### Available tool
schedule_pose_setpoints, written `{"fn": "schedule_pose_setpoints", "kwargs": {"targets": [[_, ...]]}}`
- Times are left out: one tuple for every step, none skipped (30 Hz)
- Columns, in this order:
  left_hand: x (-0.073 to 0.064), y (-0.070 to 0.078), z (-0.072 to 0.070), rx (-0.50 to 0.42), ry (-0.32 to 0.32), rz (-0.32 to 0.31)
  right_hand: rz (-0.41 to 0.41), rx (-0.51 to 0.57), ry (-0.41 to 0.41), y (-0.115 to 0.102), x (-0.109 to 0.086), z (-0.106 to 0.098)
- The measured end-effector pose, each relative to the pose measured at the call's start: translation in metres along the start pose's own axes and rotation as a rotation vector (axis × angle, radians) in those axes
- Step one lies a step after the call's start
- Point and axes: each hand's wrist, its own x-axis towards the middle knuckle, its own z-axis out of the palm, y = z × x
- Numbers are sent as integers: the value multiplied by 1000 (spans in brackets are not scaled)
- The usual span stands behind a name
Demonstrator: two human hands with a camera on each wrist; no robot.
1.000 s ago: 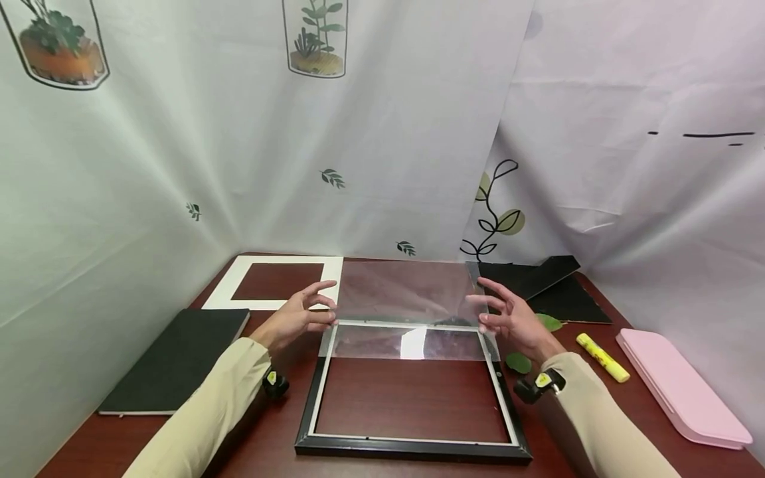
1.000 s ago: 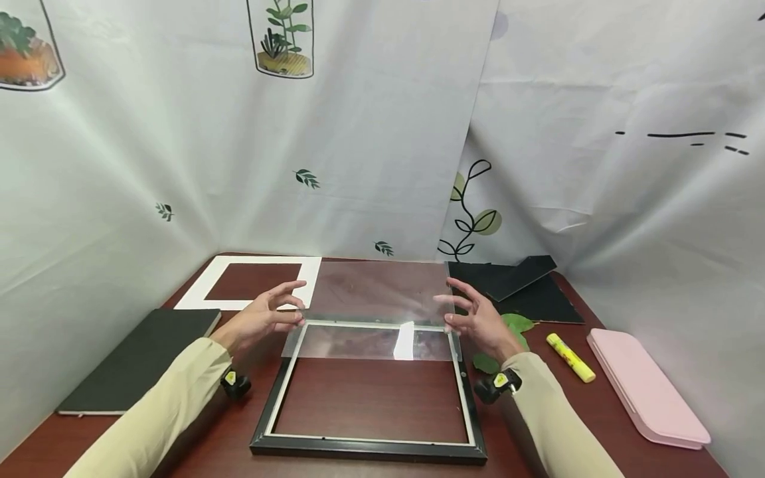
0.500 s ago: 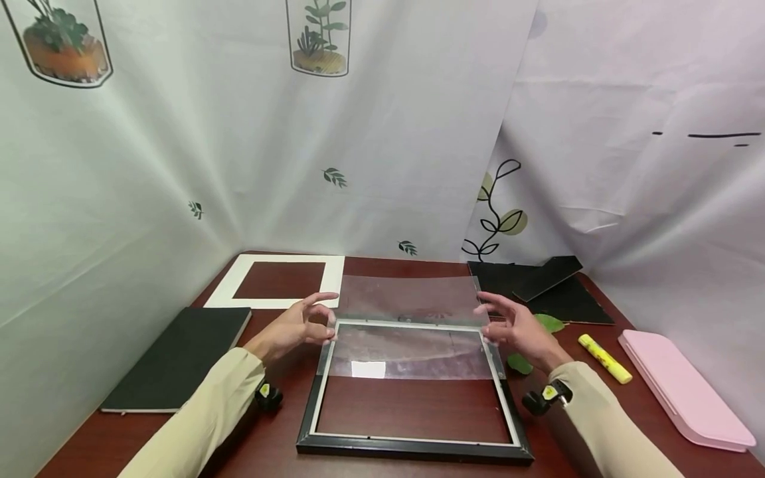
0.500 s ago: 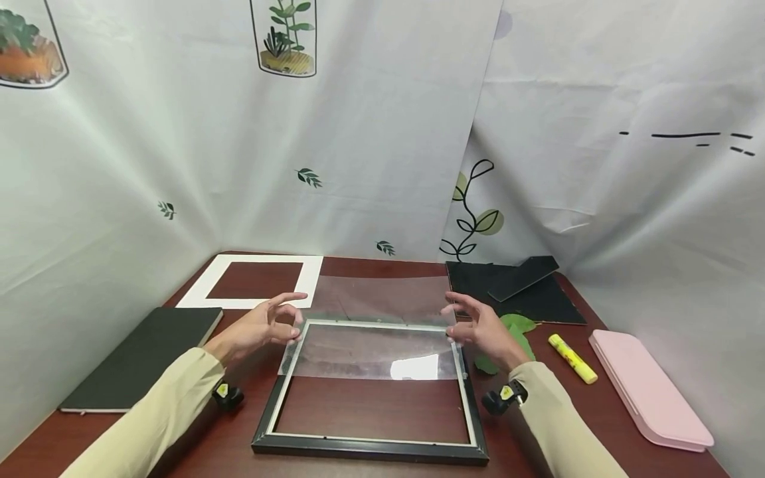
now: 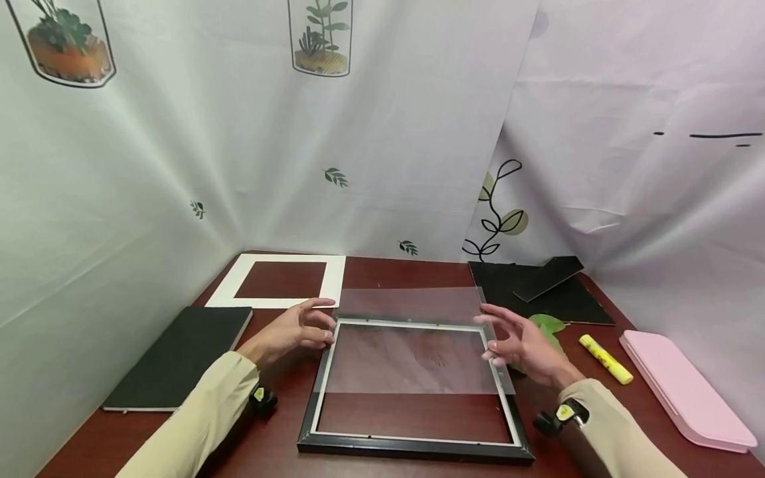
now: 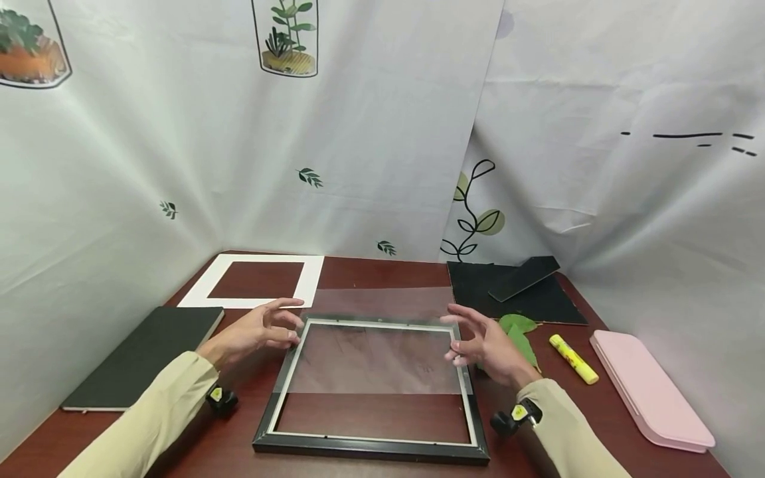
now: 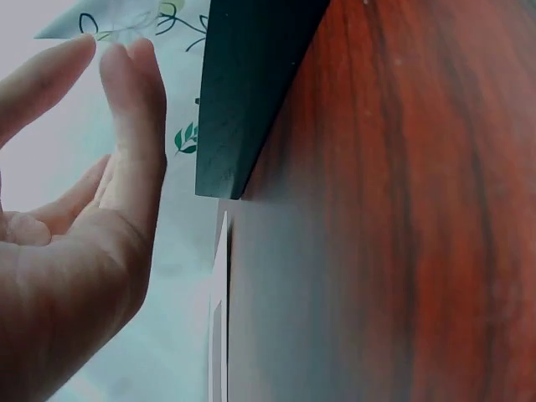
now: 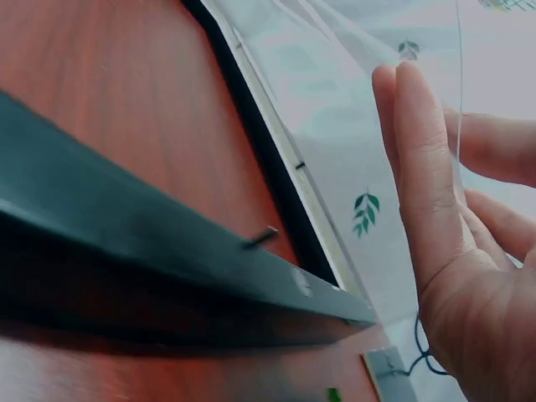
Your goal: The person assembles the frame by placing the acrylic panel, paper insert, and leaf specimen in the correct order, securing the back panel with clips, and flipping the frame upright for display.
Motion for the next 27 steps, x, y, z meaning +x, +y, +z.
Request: {"fn": "schedule_pose_setpoints", "kwargs": {"targets": [[0, 0, 0, 7, 5, 0, 5, 11, -6, 1, -1, 1], [0, -1, 0, 16, 10, 1, 10, 17, -8, 2, -2, 1], [0, -1, 0, 24, 12, 1, 13, 21, -9, 3, -3, 2], [0, -2, 0, 29, 16, 1, 16, 26, -8, 3, -4, 3], [0, -2, 0, 35, 17, 0, 15, 26, -12, 5, -5, 3], [0, -3, 1, 38, 17, -2, 17, 30, -15, 6, -6, 4], [0, -3, 1, 36, 12, 1, 20, 35, -15, 6, -7, 4], [0, -4, 2, 33, 6, 1, 17, 38, -20, 8, -8, 4], [0, -5, 2, 28, -1, 2, 13, 42, -25, 9, -9, 4], [0, -5, 3, 24, -11, 6, 11, 46, -30, 10, -9, 4], [0, -5, 3, 20, -19, 11, 8, 47, -35, 11, -10, 3], [0, -6, 4, 18, -26, 17, 11, 49, -32, 12, -11, 3], [0, -6, 5, 19, -32, 24, 10, 53, -33, 13, -11, 2], [-1, -5, 6, 30, -33, 27, 9, 54, -36, 14, -11, 1], [-1, -5, 6, 43, -30, 28, 12, 58, -34, 14, -12, 1], [-1, -4, 6, 63, -24, 31, 10, 63, -38, 15, -12, 1], [-1, -3, 6, 89, -15, 31, 8, 67, -43, 16, -13, 0], [-1, -3, 6, 115, -6, 32, 11, 71, -46, 16, -13, 0], [-1, -2, 6, 141, 3, 33, 12, 76, -51, 17, -14, 0], [-2, -2, 6, 165, 14, 37, 11, 77, -54, 17, -15, 0], [-2, -2, 5, 190, 26, 40, 11, 77, -56, 18, -15, 0], [-2, -2, 5, 210, 36, 43, 11, 78, -60, 18, -15, -1], [-2, -3, 5, 226, 45, 44, 17, 79, -61, 19, -15, -1], [-2, -3, 5, 237, 54, 43, 25, 79, -61, 19, -16, -1], [-2, -3, 5, 253, 62, 39, 31, 79, -62, 19, -16, -1], [-2, -3, 6, 269, 68, 31, 36, 79, -64, 19, -17, 0], [-2, -3, 7, 288, 73, 22, 42, 82, -67, 18, -17, 0]]}}
